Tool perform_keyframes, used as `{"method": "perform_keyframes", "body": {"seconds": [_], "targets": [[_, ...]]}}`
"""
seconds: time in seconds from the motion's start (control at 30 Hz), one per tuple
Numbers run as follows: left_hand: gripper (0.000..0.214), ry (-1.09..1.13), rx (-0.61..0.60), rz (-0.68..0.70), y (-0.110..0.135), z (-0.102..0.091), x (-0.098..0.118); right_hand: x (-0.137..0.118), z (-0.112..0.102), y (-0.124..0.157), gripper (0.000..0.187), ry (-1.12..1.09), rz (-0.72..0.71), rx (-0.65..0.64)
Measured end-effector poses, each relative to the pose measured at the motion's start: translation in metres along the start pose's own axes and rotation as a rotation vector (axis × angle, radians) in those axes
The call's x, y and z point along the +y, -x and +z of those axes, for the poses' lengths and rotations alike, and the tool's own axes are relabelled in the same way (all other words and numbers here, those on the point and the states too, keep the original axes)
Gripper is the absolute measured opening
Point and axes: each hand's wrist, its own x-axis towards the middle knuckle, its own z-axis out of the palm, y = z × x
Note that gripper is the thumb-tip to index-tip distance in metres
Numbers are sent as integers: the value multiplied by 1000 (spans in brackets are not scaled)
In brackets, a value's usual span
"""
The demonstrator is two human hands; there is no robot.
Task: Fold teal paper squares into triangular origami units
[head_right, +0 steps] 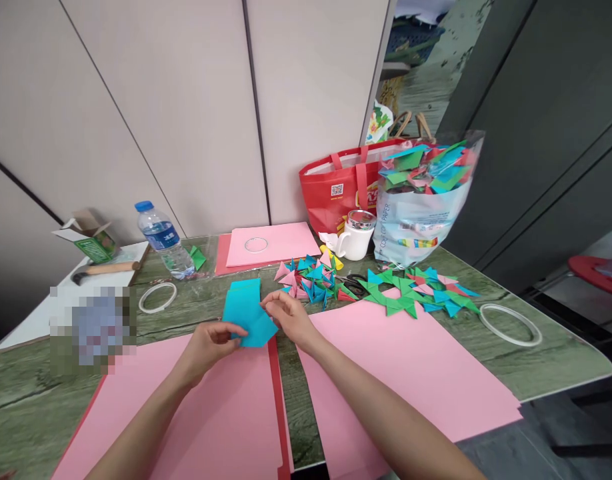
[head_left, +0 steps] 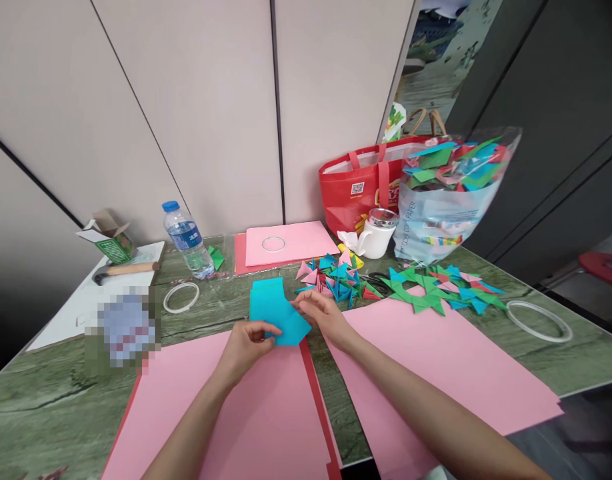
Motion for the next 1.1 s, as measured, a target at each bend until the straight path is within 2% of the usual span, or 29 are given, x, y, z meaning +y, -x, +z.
{"method": "perform_keyframes", "body": {"seconds": [0.1,0.17,0.23,0.3,0.37,0.47,0.67,0.77,0.9,1.0,1.1], "targets": [[10,-16,-14,13,0,-1,0,0,0,2,11,120,-52,-91],[12,49,49,2,0,-1,1,0,1,3,10,170,-61,-119],[20,149,133,4,0,0,3,1,3,4,13,167,-58,-70],[31,244,163,27,1,1,3,4,6,6,16,149,-77,17],[40,286,128,36,1,4,2,5,9,7,17,166,-108,82],[39,283,93,7,1,8,-4,6,12,9,18,239,-141,97],[33,444,175,-17,-5,5,-11,9,15,10,28,142,-107,-104],[34,455,196,-27,-6,2,-10,9,13,11,28,210,-136,-151],[40,459,128,-33,-5,2,-9,5,12,13,18,359,-176,-130],[43,423,95,-19,-4,4,-11,1,11,12,12,361,-173,-99],[42,319,109,1,-3,7,-11,1,14,12,11,329,-143,-3]]}}
